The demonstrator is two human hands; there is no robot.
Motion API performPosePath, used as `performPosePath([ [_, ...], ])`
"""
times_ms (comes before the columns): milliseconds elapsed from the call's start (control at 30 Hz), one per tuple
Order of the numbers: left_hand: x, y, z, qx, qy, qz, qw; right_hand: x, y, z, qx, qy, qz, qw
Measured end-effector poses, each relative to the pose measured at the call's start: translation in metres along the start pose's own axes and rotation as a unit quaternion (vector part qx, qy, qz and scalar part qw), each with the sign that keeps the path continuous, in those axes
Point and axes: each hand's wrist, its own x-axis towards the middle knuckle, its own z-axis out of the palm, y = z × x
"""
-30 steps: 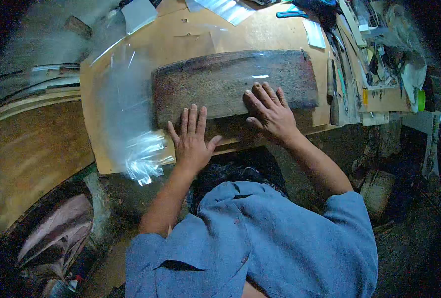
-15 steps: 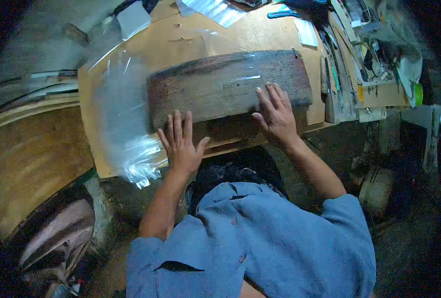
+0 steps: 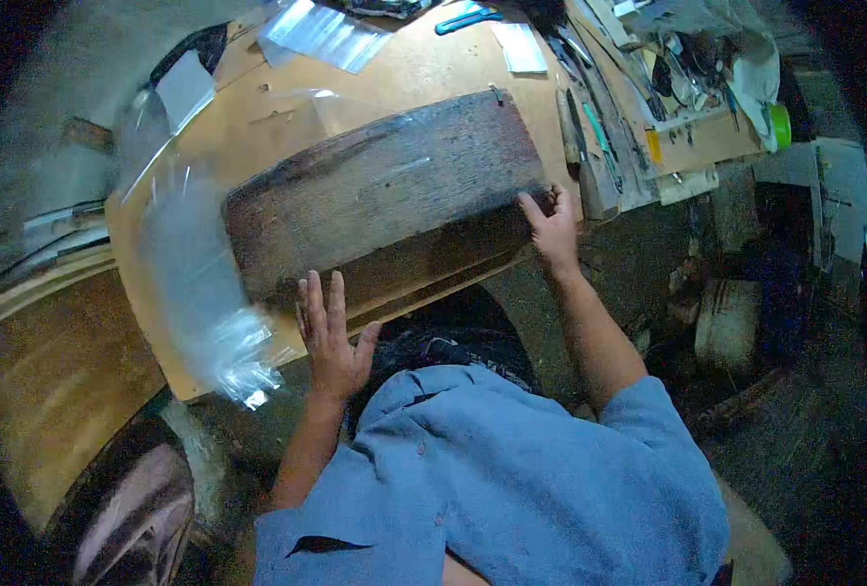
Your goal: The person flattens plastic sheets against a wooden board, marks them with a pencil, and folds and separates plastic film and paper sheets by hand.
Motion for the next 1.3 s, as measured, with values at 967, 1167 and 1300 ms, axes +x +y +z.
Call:
performPosePath([
  [967,0.03,0.064,0.026,-0.718,-0.099,-0.293,0.623,-0.128,-0.101,0.023,0.192,-0.328,0.167,0.91],
  [1167,0.019,0.051,0.028,-0.64,-0.045,-0.285,0.712,-0.133,-0.106,0.039,0.174,-0.367,0.183,0.895],
  [1300,0.019,0.044,0.022,-0.579,-0.047,-0.288,0.761,-0.131,-0.098,0.048,0.081,-0.383,0.194,0.899],
])
